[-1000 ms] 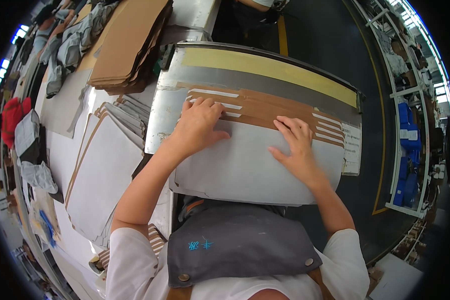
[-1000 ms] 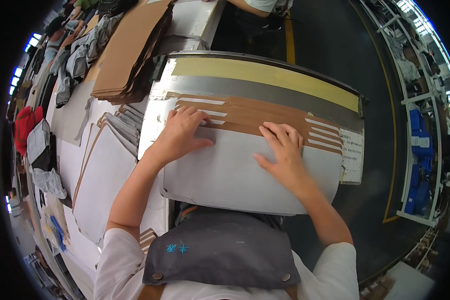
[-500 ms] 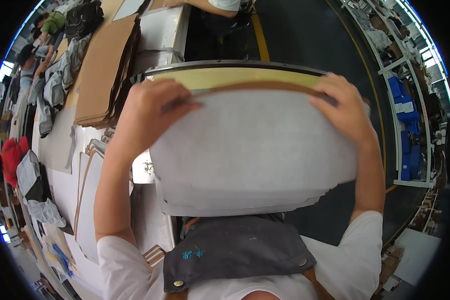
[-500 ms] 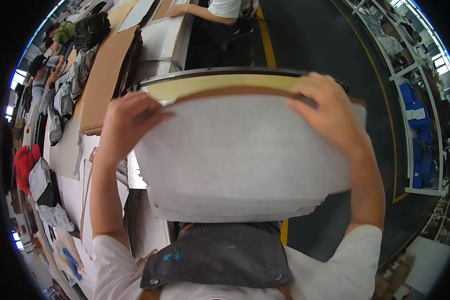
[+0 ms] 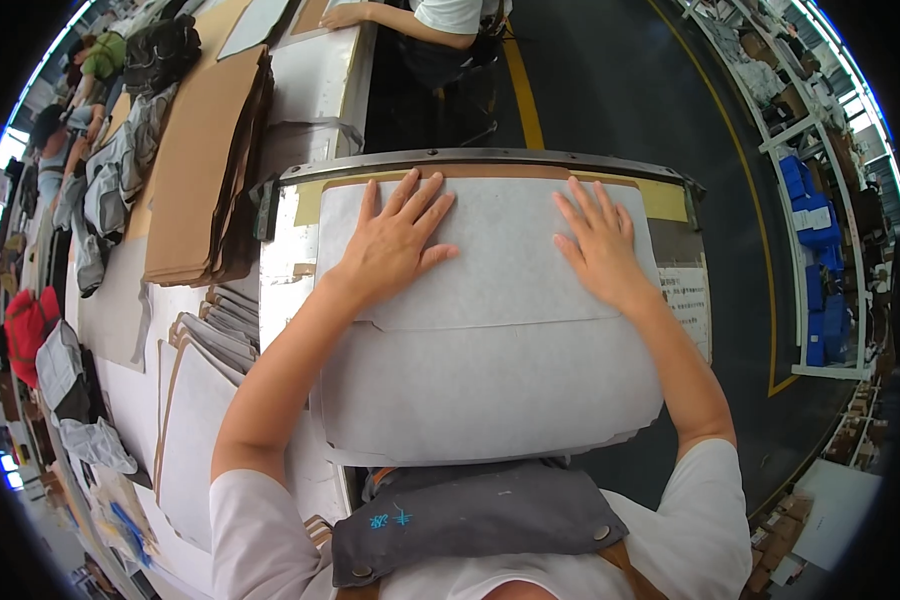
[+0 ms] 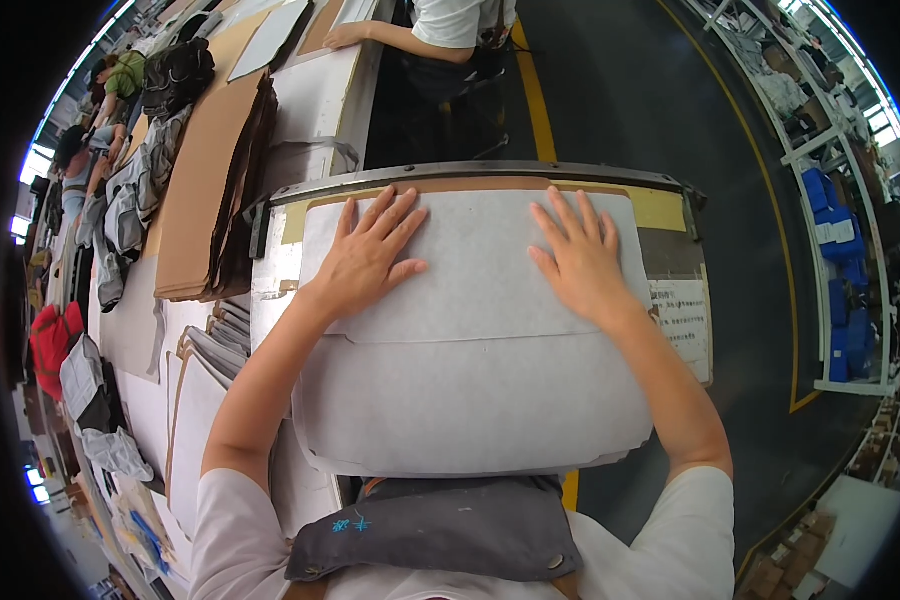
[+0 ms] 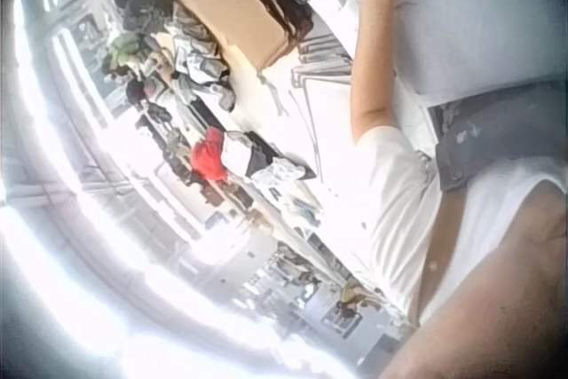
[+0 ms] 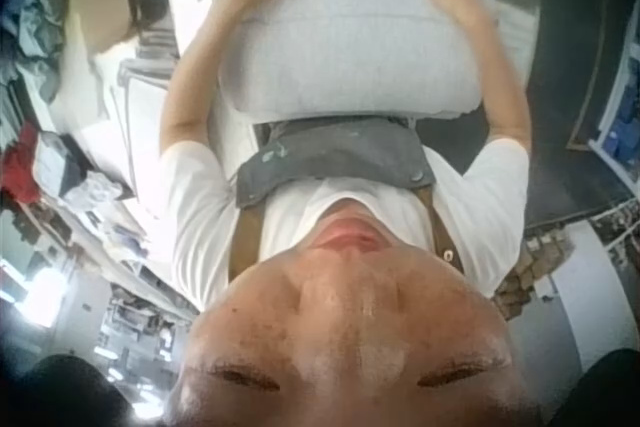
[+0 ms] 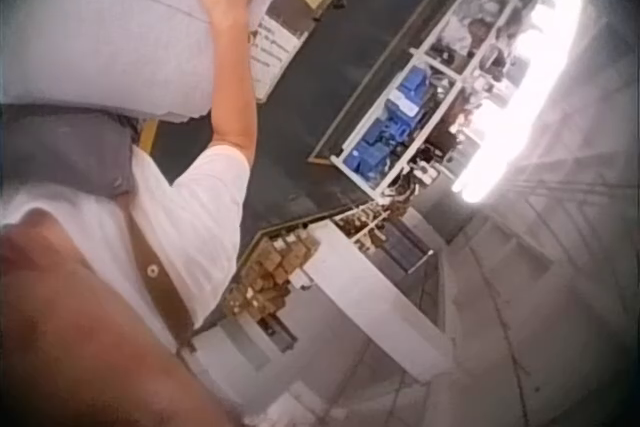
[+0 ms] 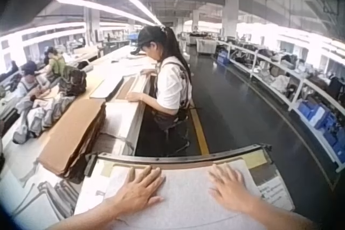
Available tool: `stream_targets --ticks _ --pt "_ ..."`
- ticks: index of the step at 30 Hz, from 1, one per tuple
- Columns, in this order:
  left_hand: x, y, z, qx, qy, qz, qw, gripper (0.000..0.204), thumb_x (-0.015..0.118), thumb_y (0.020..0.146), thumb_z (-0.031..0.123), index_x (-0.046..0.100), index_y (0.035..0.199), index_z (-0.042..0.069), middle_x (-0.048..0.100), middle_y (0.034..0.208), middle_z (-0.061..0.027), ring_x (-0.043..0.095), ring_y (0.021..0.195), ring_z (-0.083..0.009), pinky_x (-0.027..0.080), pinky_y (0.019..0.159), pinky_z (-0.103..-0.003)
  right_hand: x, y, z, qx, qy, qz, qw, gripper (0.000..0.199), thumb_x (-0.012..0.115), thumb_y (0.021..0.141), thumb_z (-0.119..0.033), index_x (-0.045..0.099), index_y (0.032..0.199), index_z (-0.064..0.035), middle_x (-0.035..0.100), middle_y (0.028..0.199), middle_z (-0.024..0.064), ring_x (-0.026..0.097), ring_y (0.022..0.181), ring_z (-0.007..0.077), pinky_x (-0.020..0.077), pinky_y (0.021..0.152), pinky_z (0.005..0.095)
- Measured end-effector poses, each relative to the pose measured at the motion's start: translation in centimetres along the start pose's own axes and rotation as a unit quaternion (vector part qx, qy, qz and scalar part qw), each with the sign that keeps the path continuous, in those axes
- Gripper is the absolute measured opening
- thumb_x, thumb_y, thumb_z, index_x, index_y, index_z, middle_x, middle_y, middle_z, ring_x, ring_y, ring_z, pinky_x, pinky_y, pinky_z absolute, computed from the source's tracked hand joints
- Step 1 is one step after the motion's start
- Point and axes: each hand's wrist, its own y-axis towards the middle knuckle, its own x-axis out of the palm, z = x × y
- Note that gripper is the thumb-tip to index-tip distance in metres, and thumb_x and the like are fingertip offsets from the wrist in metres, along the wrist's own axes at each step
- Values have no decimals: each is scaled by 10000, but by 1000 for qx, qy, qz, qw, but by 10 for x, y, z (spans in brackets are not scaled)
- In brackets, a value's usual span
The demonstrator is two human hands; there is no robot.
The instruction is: The recorder is aligning and pressing together layers of leather or synthetic material on a workstation jig in a factory setting.
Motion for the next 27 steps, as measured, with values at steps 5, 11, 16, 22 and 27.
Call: stream_targets --ticks 5,11,16,22,27 --pt "0 3 -4 3 -14 8 1000 625 447 948 516 374 1449 150 261 1548 -77 197 1441 -284 134 1154 -550 -2 6 1 8 5 4 1000 513 499 963 -360 404 1430 -170 249 1546 107 173 1425 369 151 1104 586" --pt "0 0 11 -63 -4 -2 998 631 488 932 508 387 1439 146 272 1533 -101 205 1428 -328 161 1108 -622 2 3 17 12 -9 19 1000 511 506 958 -369 414 1425 -181 259 1541 104 187 1420 373 144 1105 578" --pt "3 -2 9 -72 14 25 997 623 480 932 525 420 1421 144 308 1509 -109 220 1416 -329 178 1090 -640 2 4 15 5 -5 38 999 500 503 958 -374 434 1413 -178 282 1529 109 197 1412 384 149 1104 573" --pt "5 -3 9 -75 10 18 997 620 481 932 524 419 1421 147 291 1521 -101 205 1425 -319 163 1050 -707 1 4 12 11 -10 25 1000 506 508 961 -357 416 1425 -177 271 1535 105 184 1419 375 141 1112 555" --pt "4 -3 12 -93 16 6 996 645 520 919 500 381 1442 149 244 1538 -128 179 1421 -388 163 1044 -705 1 6 13 -5 6 33 999 502 521 950 -355 436 1409 -169 285 1526 114 197 1411 389 145 1103 576"
